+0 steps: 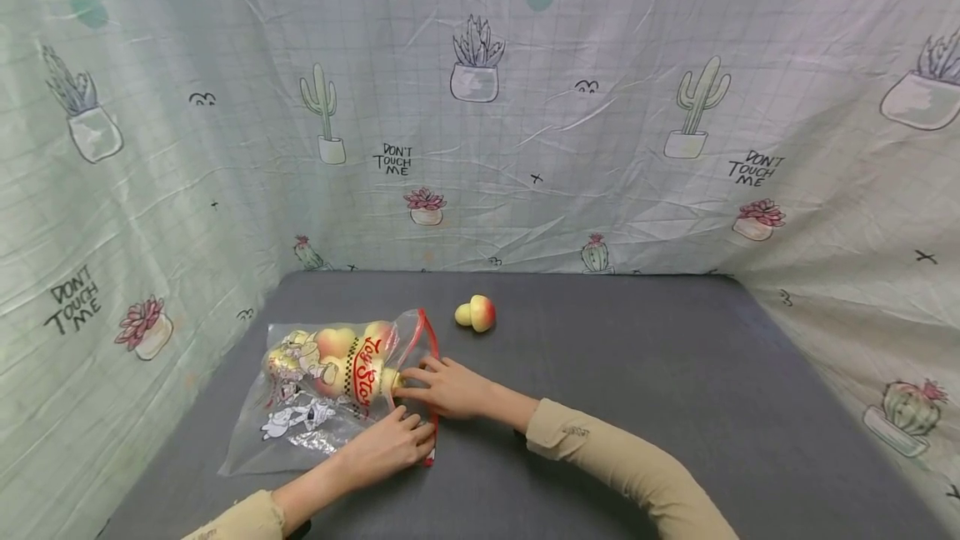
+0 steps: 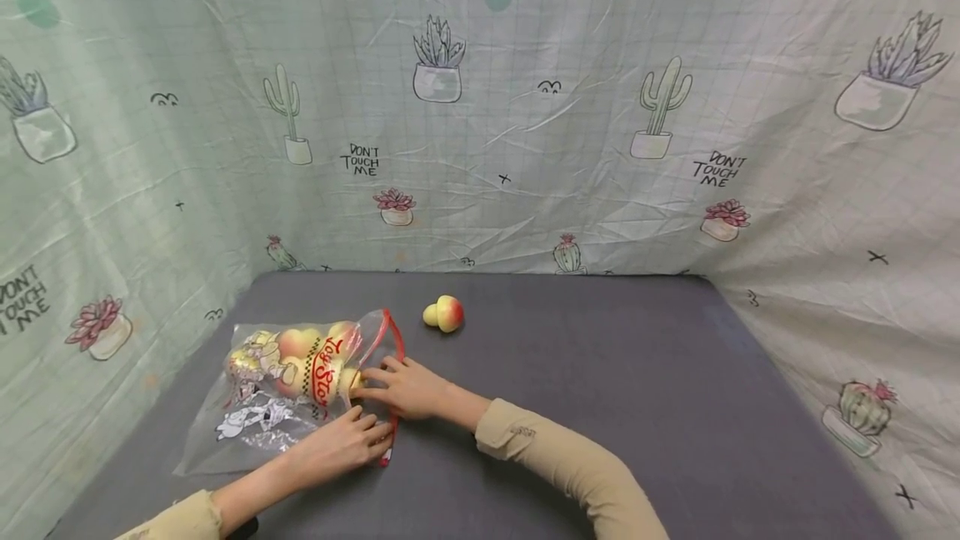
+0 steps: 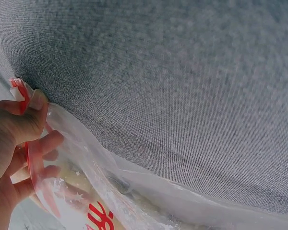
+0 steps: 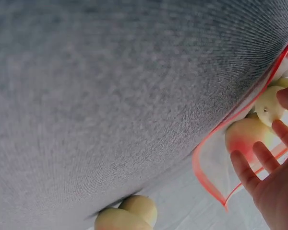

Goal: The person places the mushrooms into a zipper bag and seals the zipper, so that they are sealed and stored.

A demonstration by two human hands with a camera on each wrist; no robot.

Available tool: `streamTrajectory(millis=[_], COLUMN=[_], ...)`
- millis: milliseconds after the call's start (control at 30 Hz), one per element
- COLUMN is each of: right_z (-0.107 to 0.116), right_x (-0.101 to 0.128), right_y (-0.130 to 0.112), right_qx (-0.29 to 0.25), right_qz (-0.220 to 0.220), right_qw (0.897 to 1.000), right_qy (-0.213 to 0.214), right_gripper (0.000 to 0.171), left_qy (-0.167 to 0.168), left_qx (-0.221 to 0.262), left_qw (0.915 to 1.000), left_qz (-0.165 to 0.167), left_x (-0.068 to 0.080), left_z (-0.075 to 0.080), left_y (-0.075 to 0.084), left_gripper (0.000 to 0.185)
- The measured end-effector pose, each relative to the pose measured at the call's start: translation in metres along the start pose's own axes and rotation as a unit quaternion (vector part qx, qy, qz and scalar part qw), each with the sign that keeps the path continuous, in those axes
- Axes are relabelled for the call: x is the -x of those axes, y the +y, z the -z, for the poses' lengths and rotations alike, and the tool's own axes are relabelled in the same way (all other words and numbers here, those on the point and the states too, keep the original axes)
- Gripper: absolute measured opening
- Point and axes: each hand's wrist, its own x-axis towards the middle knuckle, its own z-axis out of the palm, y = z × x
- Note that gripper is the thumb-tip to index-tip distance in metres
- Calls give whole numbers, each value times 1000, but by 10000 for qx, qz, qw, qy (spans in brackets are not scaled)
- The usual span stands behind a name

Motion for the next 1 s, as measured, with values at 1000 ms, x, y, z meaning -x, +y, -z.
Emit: streamTrajectory(millis=[1000], right_z=[-2], right_x=[-9], right_y=[-4], right_qx=[642], right_qz=[72], right_qw=[9969], right_qy=[-454], right_gripper=[46], left_qy=[-201], left_qx=[482], left_qw=[9986], left_qz=[9], left_x=[10], left_z=[0], left_y=[-8], left_gripper=[30])
